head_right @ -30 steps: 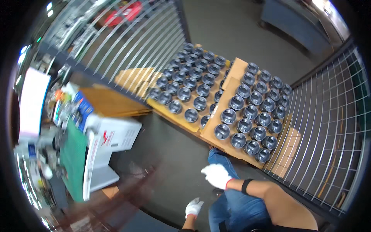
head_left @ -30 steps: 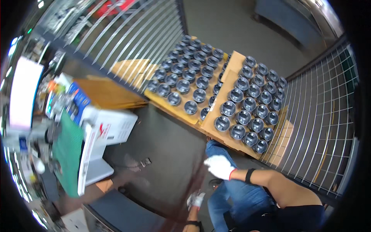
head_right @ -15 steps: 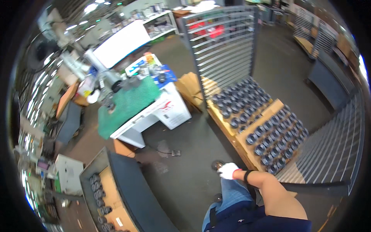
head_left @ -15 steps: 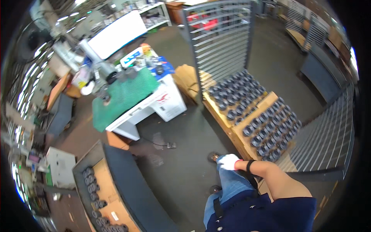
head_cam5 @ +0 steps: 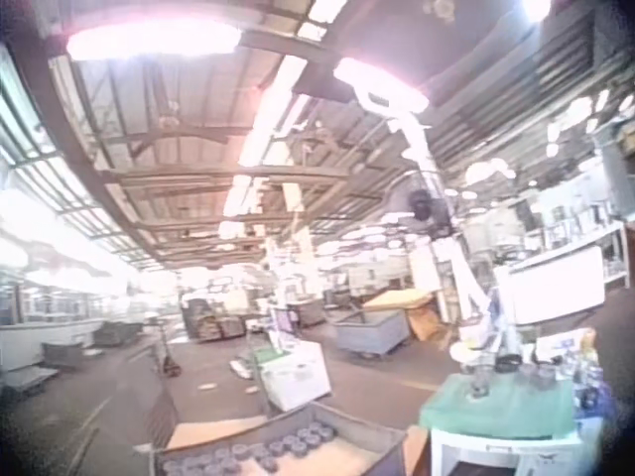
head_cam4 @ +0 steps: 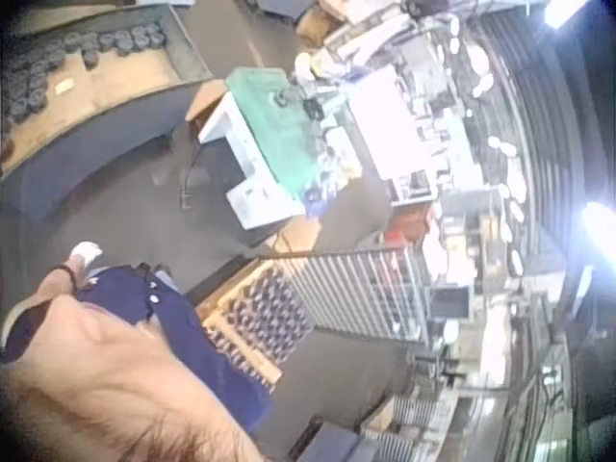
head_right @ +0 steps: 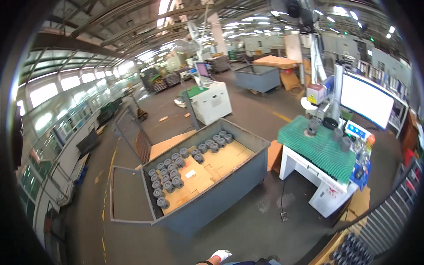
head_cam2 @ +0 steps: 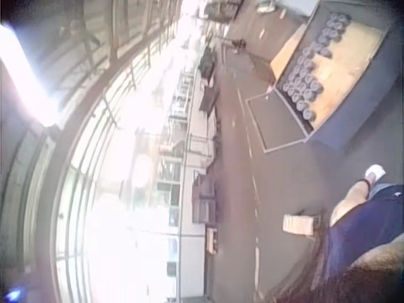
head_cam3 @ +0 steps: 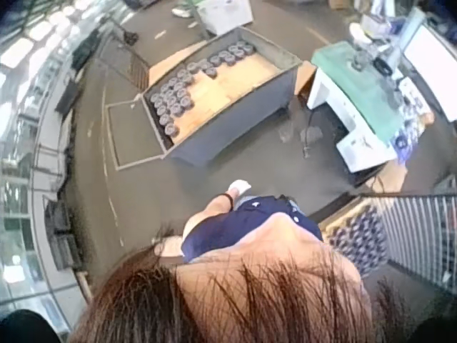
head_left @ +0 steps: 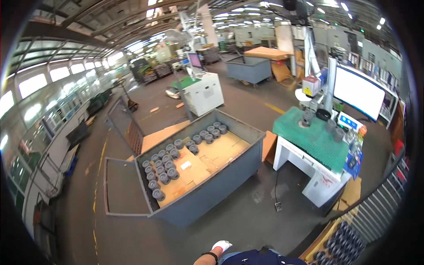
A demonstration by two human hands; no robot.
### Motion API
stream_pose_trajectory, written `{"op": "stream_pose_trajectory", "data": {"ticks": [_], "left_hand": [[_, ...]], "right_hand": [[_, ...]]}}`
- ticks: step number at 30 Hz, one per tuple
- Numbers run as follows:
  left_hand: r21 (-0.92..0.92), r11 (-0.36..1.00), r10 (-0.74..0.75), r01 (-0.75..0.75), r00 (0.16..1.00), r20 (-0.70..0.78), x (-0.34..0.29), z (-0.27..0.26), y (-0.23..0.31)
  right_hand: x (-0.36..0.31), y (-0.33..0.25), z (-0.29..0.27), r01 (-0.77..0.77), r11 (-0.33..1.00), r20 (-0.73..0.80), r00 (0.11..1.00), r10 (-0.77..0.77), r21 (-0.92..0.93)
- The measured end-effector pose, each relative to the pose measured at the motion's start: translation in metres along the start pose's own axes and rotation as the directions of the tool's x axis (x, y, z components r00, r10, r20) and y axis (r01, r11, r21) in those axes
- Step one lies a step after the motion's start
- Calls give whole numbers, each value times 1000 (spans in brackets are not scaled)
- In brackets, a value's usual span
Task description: Engrave serial numbers or logos onto metal components using a laser marking machine.
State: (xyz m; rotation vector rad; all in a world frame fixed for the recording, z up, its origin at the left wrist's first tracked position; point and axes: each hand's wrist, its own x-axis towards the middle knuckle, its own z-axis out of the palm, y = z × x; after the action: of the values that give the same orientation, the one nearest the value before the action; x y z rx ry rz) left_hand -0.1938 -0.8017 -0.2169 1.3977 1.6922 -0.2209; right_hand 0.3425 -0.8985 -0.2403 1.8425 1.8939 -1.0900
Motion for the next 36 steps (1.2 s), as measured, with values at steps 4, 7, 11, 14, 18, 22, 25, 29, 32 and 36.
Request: {"op": "stream_pose_trajectory", "data": {"ticks": [4, 7, 11, 14, 18, 22, 25, 29, 32, 36], "left_hand": [[-138, 990, 28, -6, 988, 151, -17, -17, 106], [-105, 991, 77, -79, 997, -27, -15, 11, 126], [-166, 981, 74, -97, 988, -138, -49, 5, 143], [-200, 974, -140, 103, 974, -177, -100, -17, 155], [-455, 854, -405, 252, 871, -278, -107, 5, 100], [-201, 927, -356, 315, 908, -219, -91, 47, 23], [-216, 917, -389, 335, 867, -312, -102, 32, 8], [-779, 509, -766, 366, 606, -216, -28, -20, -69], [-675, 682, -711, 281, 472, -521, -18, -168, -40], [-243, 937, -313, 251, 291, -904, 22, -294, -77]], "right_hand": [[25, 58, -60, 62, 995, -1, 998, -62, -76], [66, 83, -105, 171, 969, 30, 985, -169, -177], [104, 122, -121, 280, 898, 85, 960, -268, -340], [159, 137, -127, 461, 723, 176, 882, -438, -514], [238, 80, -128, 634, 600, 70, 714, -697, -488], [277, -45, -112, 197, 964, 237, 942, -236, 177], [331, -102, -130, 867, 350, 447, 486, -751, -356], [318, -241, -192, 597, 792, 413, 758, -505, -127], [314, -333, -250, 592, 785, 401, 774, -490, -182], [330, -481, -312, 716, 671, 291, 695, -657, -194]]}}
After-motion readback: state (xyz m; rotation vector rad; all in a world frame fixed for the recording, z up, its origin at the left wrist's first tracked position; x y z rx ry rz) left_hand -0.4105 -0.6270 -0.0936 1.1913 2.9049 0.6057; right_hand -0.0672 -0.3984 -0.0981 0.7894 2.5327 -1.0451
